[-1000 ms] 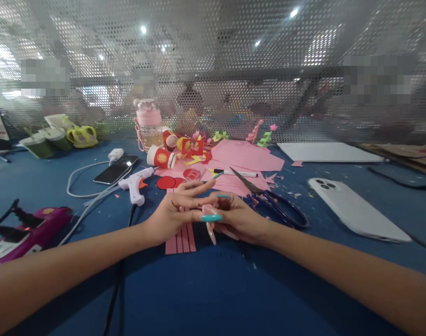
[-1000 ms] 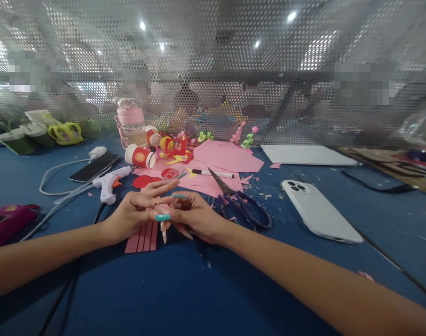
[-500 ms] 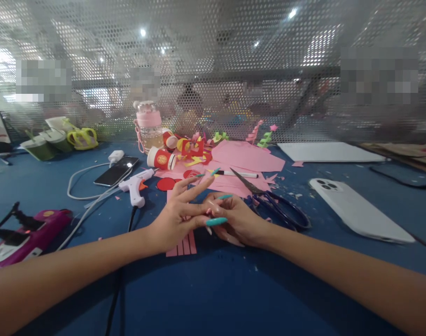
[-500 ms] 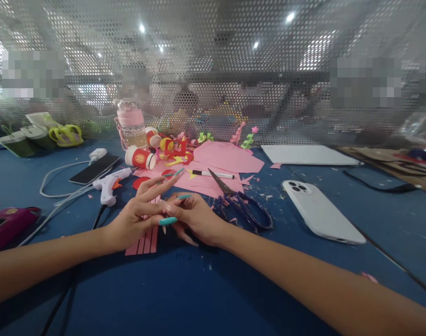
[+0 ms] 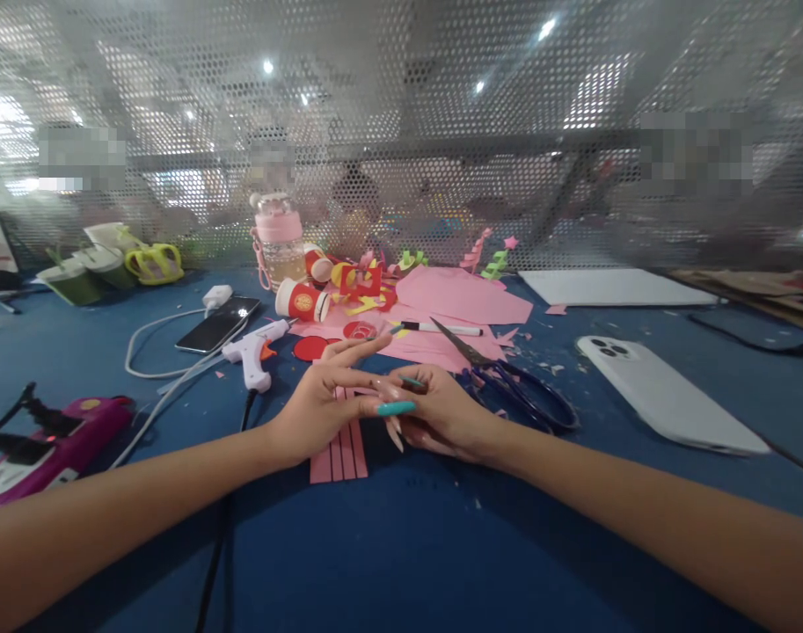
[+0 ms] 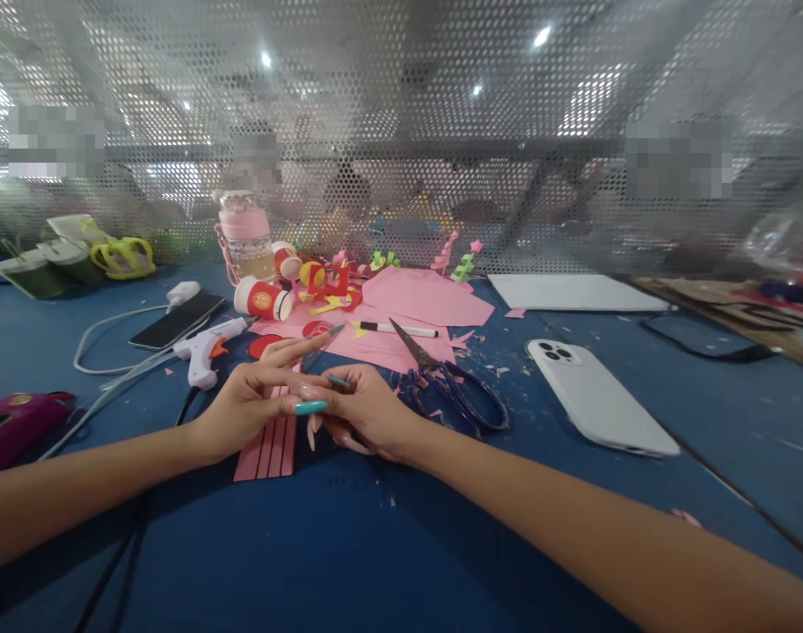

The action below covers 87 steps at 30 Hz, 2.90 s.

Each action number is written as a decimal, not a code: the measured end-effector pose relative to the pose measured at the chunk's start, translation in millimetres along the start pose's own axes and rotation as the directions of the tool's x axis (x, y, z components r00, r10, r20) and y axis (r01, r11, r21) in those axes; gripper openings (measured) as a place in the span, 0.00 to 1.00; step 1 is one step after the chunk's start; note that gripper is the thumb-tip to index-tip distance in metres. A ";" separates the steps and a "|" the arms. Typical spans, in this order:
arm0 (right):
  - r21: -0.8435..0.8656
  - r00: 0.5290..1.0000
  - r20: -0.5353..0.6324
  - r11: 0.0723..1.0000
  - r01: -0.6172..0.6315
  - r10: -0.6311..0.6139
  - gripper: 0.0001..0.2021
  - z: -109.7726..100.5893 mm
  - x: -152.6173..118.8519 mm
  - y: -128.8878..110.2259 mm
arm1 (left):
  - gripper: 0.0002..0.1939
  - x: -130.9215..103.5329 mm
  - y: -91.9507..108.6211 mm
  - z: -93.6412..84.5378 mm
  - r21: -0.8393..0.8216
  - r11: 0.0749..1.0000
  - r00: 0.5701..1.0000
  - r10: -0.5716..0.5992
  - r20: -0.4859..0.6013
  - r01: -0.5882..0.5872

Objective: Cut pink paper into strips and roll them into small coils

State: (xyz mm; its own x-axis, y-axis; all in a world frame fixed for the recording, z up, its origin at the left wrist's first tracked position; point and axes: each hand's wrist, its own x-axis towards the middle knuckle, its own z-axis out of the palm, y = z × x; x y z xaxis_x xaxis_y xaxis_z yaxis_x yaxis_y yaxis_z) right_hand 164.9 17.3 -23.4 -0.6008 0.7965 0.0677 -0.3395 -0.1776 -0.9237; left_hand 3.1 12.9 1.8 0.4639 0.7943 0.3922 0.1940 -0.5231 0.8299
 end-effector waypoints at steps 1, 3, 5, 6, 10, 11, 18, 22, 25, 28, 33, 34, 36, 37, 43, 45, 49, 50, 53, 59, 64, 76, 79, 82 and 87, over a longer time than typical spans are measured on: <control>0.015 1.000 -0.004 1.000 -0.008 0.008 0.14 -0.1 0.0 -0.4 | 0.07 0.3 0.2 0.2 -0.013 1.000 1.000 -0.020 -0.004 0.020; 0.029 1.000 -0.004 0.999 -0.028 0.028 0.16 -0.6 0.0 -1.0 | 0.08 0.8 1.6 0.6 -0.035 0.997 0.998 -0.063 -0.020 0.062; 0.024 0.999 -0.005 0.999 -0.039 0.039 0.17 -0.9 -0.1 -1.6 | 0.09 1.2 3.7 0.9 -0.053 0.993 0.994 -0.103 -0.033 0.101; 0.019 0.999 -0.005 0.999 -0.042 0.042 0.17 -0.9 -0.2 -1.8 | 0.09 1.3 4.7 1.0 -0.065 0.992 0.993 -0.112 -0.036 0.109; 0.008 0.999 0.009 0.999 -0.045 0.044 0.18 -1.0 -0.3 -2.8 | 0.06 1.4 6.7 1.1 -0.121 0.988 0.994 -0.106 -0.040 0.100; 0.011 0.999 0.016 0.999 -0.043 0.043 0.18 -1.1 -0.3 -3.1 | 0.06 1.3 6.4 1.0 -0.134 0.986 0.994 -0.102 -0.041 0.095; 0.055 0.997 0.066 0.997 -0.045 0.041 0.19 -0.5 0.4 -5.6 | 0.08 1.7 -2.2 0.6 -0.234 0.971 0.995 -0.070 -0.072 0.051; 0.074 0.996 0.078 0.996 -0.042 0.036 0.19 -0.2 0.1 -5.9 | 0.06 2.9 -2.5 0.2 -0.265 0.961 0.994 -0.099 -0.036 0.086; 0.050 0.996 0.090 0.998 -0.023 0.018 0.19 -1.1 -0.6 -5.2 | 0.05 4.4 0.0 0.7 -0.297 0.945 0.991 -0.133 0.029 0.136; 0.012 0.998 0.065 1.000 -0.024 0.024 0.19 -1.5 -0.8 -4.1 | 0.06 5.4 1.3 1.6 -0.330 0.932 0.989 -0.139 0.058 0.150; 0.035 0.999 -0.018 0.998 -0.050 0.051 0.18 -0.1 -0.4 -3.7 | 0.18 4.9 0.3 1.9 -0.328 0.933 0.988 -0.145 0.044 0.152; 0.031 0.998 -0.018 0.998 -0.055 0.055 0.18 0.3 -0.5 -3.9 | 0.17 4.7 0.3 1.8 -0.312 0.938 0.988 -0.149 0.034 0.152; 0.026 0.998 -0.019 0.998 -0.063 0.063 0.18 0.9 -0.6 -4.5 | 0.14 4.5 0.8 1.8 -0.291 0.945 0.989 -0.148 0.012 0.146; 0.025 0.998 -0.018 0.998 -0.063 0.063 0.18 1.2 -0.6 -4.8 | 0.12 4.5 1.2 1.8 -0.289 0.947 0.990 -0.143 0.004 0.138; -0.025 0.998 0.000 0.998 -0.063 0.063 0.18 0.3 -0.5 -4.5 | 0.09 4.9 1.8 1.6 -0.307 0.942 0.990 -0.141 -0.002 0.133; -0.029 0.998 -0.008 0.998 -0.058 0.058 0.18 -1.0 -0.5 -3.0 | 0.09 5.0 1.5 1.3 -0.327 0.931 0.986 -0.169 0.003 0.161; -0.036 0.999 -0.041 0.999 -0.035 0.033 0.18 -3.9 -0.3 1.1 | 0.09 4.6 0.5 1.3 -0.340 0.916 0.975 -0.221 0.014 0.212; -0.041 0.999 -0.047 0.999 -0.026 0.024 0.17 -4.4 -0.1 1.9 | 0.10 4.4 0.4 1.5 -0.350 0.912 0.975 -0.223 0.015 0.214; -0.027 0.998 -0.064 1.000 -0.005 0.003 0.16 -4.6 0.2 2.3 | 0.10 3.9 1.1 2.5 -0.418 0.876 0.969 -0.243 0.045 0.239; 0.004 0.998 -0.064 1.000 -0.023 0.024 0.16 -1.3 -0.1 -1.8 | 0.09 4.1 2.8 3.7 -0.456 0.850 0.963 -0.263 0.066 0.263; -0.018 0.997 -0.074 1.000 -0.026 0.024 0.16 0.1 0.0 -2.2 | 0.09 3.4 0.2 2.8 -0.454 0.848 0.959 -0.278 0.057 0.273; -0.068 0.999 -0.048 0.998 -0.002 -0.001 0.16 -0.1 0.3 -0.5 | 0.07 4.4 -1.3 3.8 -0.493 0.829 0.964 -0.253 0.087 0.262; -0.088 0.999 -0.044 0.996 0.021 -0.025 0.16 -0.5 -0.2 0.4 | 0.07 3.6 -1.4 3.9 -0.474 0.838 0.962 -0.261 0.084 0.269; -0.100 0.995 -0.079 0.994 0.049 -0.057 0.16 0.2 -0.1 0.3 | 0.10 2.7 -0.7 3.7 -0.428 0.875 0.973 -0.225 0.052 0.225; -0.155 0.993 -0.081 0.985 0.076 -0.089 0.16 0.4 -0.3 -0.7 | 0.11 2.8 -0.7 2.0 -0.226 0.966 0.989 -0.142 -0.052 0.127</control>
State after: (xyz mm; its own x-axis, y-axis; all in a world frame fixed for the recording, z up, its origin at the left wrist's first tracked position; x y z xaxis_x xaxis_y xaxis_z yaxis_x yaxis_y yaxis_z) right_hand 165.0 16.9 -22.6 -0.5076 0.8533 0.1192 -0.2678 -0.0247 -0.9632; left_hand 6.0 14.9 1.5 0.3865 0.8754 0.2904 0.0506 -0.3346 0.9410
